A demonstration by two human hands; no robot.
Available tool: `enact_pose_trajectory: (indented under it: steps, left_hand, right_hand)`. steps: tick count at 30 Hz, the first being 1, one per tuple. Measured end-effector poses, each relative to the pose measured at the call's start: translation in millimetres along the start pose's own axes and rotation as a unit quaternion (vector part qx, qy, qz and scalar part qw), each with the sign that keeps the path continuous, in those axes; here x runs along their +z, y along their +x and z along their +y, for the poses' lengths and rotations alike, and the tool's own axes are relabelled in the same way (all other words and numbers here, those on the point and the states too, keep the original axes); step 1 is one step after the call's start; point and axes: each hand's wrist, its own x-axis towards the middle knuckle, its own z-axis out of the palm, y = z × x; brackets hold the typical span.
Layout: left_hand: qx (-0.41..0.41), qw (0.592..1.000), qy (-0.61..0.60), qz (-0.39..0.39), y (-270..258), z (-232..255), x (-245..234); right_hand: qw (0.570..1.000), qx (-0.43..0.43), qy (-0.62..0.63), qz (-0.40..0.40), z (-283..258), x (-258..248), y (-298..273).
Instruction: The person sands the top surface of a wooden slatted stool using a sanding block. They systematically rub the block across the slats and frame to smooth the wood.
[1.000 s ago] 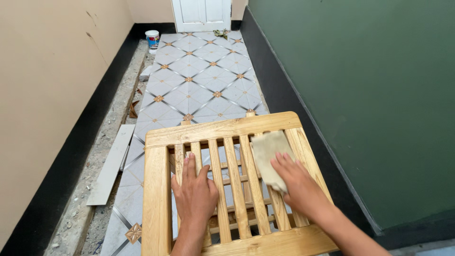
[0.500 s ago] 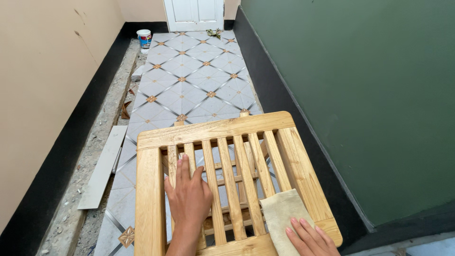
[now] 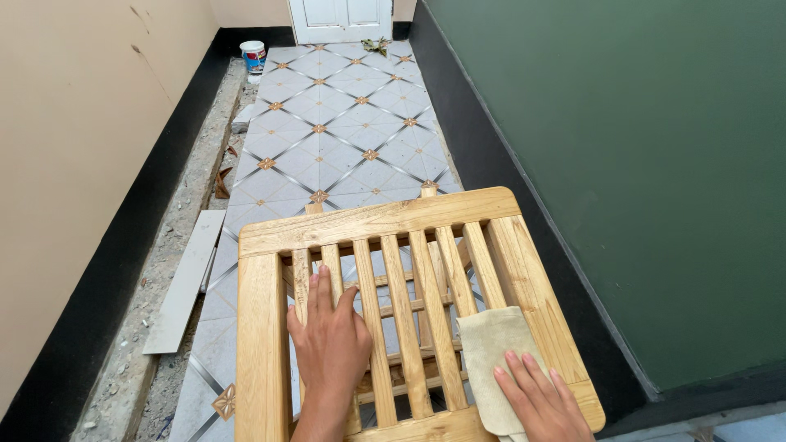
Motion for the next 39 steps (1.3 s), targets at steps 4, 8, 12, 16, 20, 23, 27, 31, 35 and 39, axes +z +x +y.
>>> enact_pose_trajectory:
  steps: [4, 8, 12, 16, 20, 23, 27, 31, 35, 39]
  left_hand:
    - [0.009, 1.000, 0.001, 0.000, -1.4, -1.9, 3.8]
    - [0.011, 1.000, 0.000, -0.006, -2.1, -4.1, 6.2]
    - [0.009, 1.000, -0.002, -0.017, -1.4, -3.6, 3.4]
    - [0.006, 1.000, -0.012, -0.020, -0.1, -3.8, 0.8]
    - [0.001, 1.000, -0.018, -0.025, -0.6, -3.5, 0.9]
    - [0.014, 0.999, -0.024, -0.021, -1.4, -5.2, 1.8]
    - [0.002, 0.999, -0.008, -0.037, 1.3, -6.7, 6.1]
    - [-0.005, 0.999, -0.021, -0.027, -1.1, -4.8, 1.6]
    - [-0.011, 0.999, -0.030, -0.027, -1.4, -4.5, 1.1]
    - [-0.003, 1.000, -0.021, -0.015, -2.3, -4.6, 2.4]
  right_hand:
    - [0.998, 0.021, 0.036, -0.039, -5.0, -20.1, 20.6]
    - [0.998, 0.006, 0.053, -0.029, -10.3, -43.6, 51.9]
    - [0.988, 0.041, 0.130, -0.067, -14.3, -60.8, 102.2]
    - [0.993, 0.034, 0.096, -0.058, -6.3, -44.7, 165.0]
    - [0.992, 0.071, 0.104, -0.014, 5.4, -22.7, 230.8]
    - [0.986, 0.117, 0.085, -0.085, 14.4, -24.5, 267.2]
    - [0.982, 0.115, 0.108, -0.100, 18.2, -23.8, 279.5]
    - [0.986, 0.050, 0.130, -0.093, 9.6, -32.2, 248.5]
    - [0.991, -0.038, 0.089, -0.091, -14.5, -51.6, 167.0]
    - [0.990, -0.093, 0.101, -0.042, -23.1, -50.3, 82.6]
